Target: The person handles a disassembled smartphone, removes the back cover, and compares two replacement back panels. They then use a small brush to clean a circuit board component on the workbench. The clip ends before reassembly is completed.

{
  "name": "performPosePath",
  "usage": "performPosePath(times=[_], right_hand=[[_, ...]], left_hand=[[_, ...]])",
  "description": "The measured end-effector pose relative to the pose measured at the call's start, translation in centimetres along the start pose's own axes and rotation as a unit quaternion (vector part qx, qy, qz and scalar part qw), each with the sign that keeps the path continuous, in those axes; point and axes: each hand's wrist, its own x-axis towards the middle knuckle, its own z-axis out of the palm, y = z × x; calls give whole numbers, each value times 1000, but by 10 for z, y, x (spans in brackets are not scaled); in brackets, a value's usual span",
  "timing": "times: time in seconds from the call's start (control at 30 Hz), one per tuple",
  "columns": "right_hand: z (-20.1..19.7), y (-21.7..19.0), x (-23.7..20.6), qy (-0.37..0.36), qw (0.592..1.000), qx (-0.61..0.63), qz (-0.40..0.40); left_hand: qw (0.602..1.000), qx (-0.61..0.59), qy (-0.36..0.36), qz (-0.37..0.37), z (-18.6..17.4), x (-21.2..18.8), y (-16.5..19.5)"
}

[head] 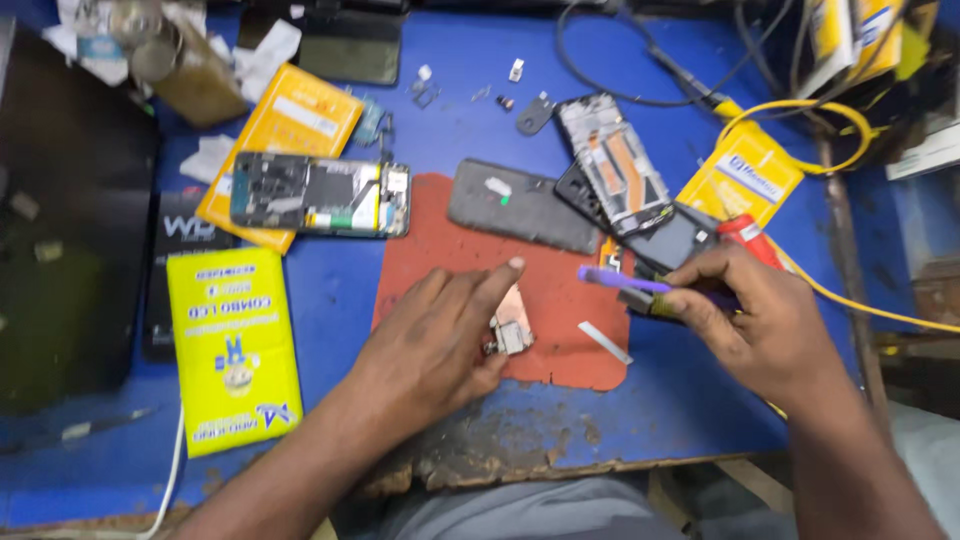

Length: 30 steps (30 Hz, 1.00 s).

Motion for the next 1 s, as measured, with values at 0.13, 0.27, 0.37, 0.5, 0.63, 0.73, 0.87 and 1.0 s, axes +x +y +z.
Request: performPosePath(times=[0.13, 0.27, 0.37, 0.5, 0.63, 0.73, 0.87, 1.0], right_hand=[[7, 2, -11, -49, 997, -53, -32], [4, -13, 2, -102, 982, -89, -133], [-5, -25, 22, -129, 964, -121, -197], [-13, -31, 40, -170, 942, -150, -246], [-10, -25, 38, -186, 959, -89, -193], [-10, -13, 41, -176, 967, -53, -176], [-20, 10, 45, -197, 975, -48, -89], [-36, 25, 43, -116, 982, -67, -135]], left_hand=[[999, -34, -4, -8, -5, -5, -4], [997, -73, -2, -8, -14, -9, -1], [997, -65, 14, 33, -15, -6, 6], [998, -15, 2, 64, -13, 0, 13], [998, 19, -41, 46, -13, 8, 13], [998, -12, -31, 49, -13, 14, 8], [997, -52, -26, 50, -1, 17, 5], [997, -42, -46, 49, 10, 18, 2]])
